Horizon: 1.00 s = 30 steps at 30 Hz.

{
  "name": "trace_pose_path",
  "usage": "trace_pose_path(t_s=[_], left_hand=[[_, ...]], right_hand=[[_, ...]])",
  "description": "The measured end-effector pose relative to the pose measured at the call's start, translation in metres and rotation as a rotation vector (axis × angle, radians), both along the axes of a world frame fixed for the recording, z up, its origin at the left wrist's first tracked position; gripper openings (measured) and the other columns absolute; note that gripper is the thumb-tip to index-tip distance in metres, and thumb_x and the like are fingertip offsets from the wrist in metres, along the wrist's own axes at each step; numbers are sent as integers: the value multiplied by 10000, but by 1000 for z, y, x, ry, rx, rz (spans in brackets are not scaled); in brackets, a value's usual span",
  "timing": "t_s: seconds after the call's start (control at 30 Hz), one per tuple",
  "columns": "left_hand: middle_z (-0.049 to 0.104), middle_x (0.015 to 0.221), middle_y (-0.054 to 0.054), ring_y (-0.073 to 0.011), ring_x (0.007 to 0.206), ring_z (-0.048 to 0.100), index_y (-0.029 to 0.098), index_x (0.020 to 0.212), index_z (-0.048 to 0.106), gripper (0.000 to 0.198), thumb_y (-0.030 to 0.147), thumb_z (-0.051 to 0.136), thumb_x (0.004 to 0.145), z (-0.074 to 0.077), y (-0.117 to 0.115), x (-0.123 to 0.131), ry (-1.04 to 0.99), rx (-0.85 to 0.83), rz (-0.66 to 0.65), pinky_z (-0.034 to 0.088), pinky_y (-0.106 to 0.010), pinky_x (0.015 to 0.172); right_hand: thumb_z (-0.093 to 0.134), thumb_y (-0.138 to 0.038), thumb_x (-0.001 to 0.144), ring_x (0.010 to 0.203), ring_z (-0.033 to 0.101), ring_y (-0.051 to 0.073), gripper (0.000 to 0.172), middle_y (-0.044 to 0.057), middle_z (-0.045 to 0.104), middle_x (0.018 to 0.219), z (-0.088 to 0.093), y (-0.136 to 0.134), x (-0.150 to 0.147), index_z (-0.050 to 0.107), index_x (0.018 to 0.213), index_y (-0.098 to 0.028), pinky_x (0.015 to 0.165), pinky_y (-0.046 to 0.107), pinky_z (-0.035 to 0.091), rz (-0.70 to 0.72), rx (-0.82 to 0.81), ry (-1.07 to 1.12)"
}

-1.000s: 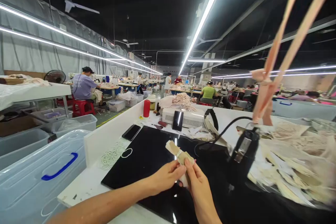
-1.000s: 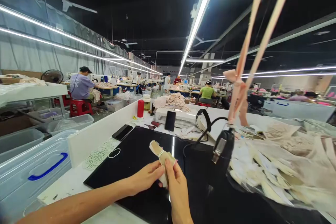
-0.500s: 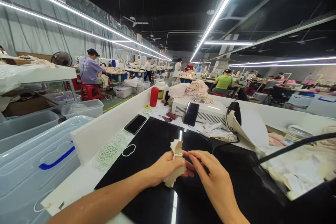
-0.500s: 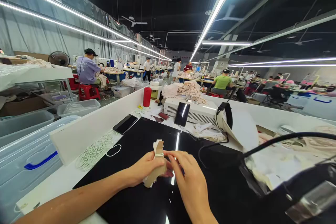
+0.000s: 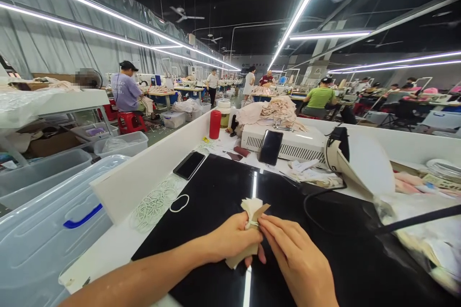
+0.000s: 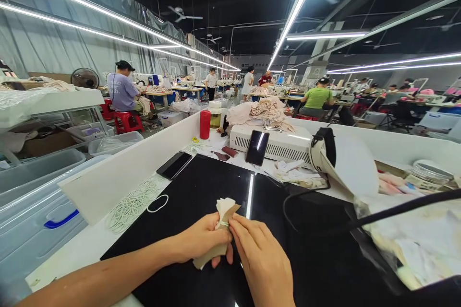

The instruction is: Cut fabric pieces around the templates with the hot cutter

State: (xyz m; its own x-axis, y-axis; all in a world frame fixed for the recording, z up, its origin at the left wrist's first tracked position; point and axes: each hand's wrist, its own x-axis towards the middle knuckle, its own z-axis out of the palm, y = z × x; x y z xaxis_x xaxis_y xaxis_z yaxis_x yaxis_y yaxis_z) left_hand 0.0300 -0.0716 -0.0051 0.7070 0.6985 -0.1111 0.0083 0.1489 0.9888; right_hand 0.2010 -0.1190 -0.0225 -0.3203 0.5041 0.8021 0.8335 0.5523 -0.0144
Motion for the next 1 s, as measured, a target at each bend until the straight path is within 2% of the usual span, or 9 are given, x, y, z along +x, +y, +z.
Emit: trace_pose_path(t_s=[0.1, 0.2, 0.3, 0.37, 0.5, 0.63, 0.73, 0.8, 1.0], left_hand=[[565, 538, 36, -65, 367, 438, 175, 751, 516, 67, 217, 504, 700, -5, 0, -1, 46, 49, 12, 332, -156, 351], [554, 523, 42, -68, 375, 439, 177, 725, 520, 50, 179, 494, 683, -12, 1, -1, 59, 72, 29, 339, -154, 360], [532, 493, 32, -60, 366, 424, 169, 627, 521, 46, 172, 488, 660, -14, 1, -1, 69, 69, 25, 323, -150, 351], [522, 477, 30, -56, 355, 410, 169, 605, 520, 63, 188, 486, 655, -10, 1, -1, 69, 29, 0, 315, -148, 345], [561, 518, 40, -78, 393, 467, 188, 796, 540, 134, 238, 513, 675, 5, 1, -6, 38, -120, -74, 361, -145, 365], [586, 557, 25, -88, 412, 489, 183, 899, 564, 211, 236, 571, 695, 12, 0, -9, -15, -232, -138, 364, -141, 350], [567, 551, 39, -91, 406, 501, 184, 952, 563, 254, 214, 616, 706, 10, -1, -9, -62, -292, -139, 358, -135, 336], [571, 587, 40, -99, 426, 536, 190, 984, 556, 281, 214, 654, 722, 7, -1, -9, -90, -285, -136, 362, -134, 332], [669, 863, -16, -82, 458, 597, 187, 1112, 486, 446, 229, 744, 751, 0, -2, -9, -131, -256, -82, 385, -140, 329]], right_hand=[[392, -177, 1082, 918, 682, 196, 303, 69, 758, 1067, 3, -2, -2, 693, 1105, -143, 845, 308, 518, -28, 72, -133], [338, -75, 1057, 923, 694, 237, 352, 99, 762, 1104, 1, -2, -2, 679, 1132, -109, 849, 369, 503, -49, 149, -269], [352, -108, 1061, 902, 705, 231, 325, 104, 764, 1060, -2, 0, -3, 674, 1104, -123, 845, 365, 515, -45, 130, -225], [419, -200, 1067, 884, 708, 205, 256, 80, 756, 1003, -3, 2, -5, 672, 1058, -164, 823, 319, 536, -30, 60, -70], [538, -315, 1022, 868, 716, 181, 158, 24, 739, 955, -1, 0, -10, 675, 984, -245, 795, 265, 563, 40, -109, 242], [568, -384, 988, 682, 699, 161, 161, -7, 718, 837, 0, -7, -11, 666, 947, -263, 634, 233, 566, 120, -523, 540], [528, -467, 993, 660, 678, 178, 250, -2, 684, 774, -5, -6, -5, 648, 965, -249, 619, 247, 564, 202, -799, 679], [510, -516, 985, 656, 644, 186, 307, 2, 652, 747, -9, -3, 0, 639, 921, -244, 610, 256, 545, 224, -867, 691], [505, -548, 970, 602, 541, 164, 372, -10, 583, 672, -6, 2, -1, 604, 778, -245, 567, 242, 453, 182, -856, 664]])
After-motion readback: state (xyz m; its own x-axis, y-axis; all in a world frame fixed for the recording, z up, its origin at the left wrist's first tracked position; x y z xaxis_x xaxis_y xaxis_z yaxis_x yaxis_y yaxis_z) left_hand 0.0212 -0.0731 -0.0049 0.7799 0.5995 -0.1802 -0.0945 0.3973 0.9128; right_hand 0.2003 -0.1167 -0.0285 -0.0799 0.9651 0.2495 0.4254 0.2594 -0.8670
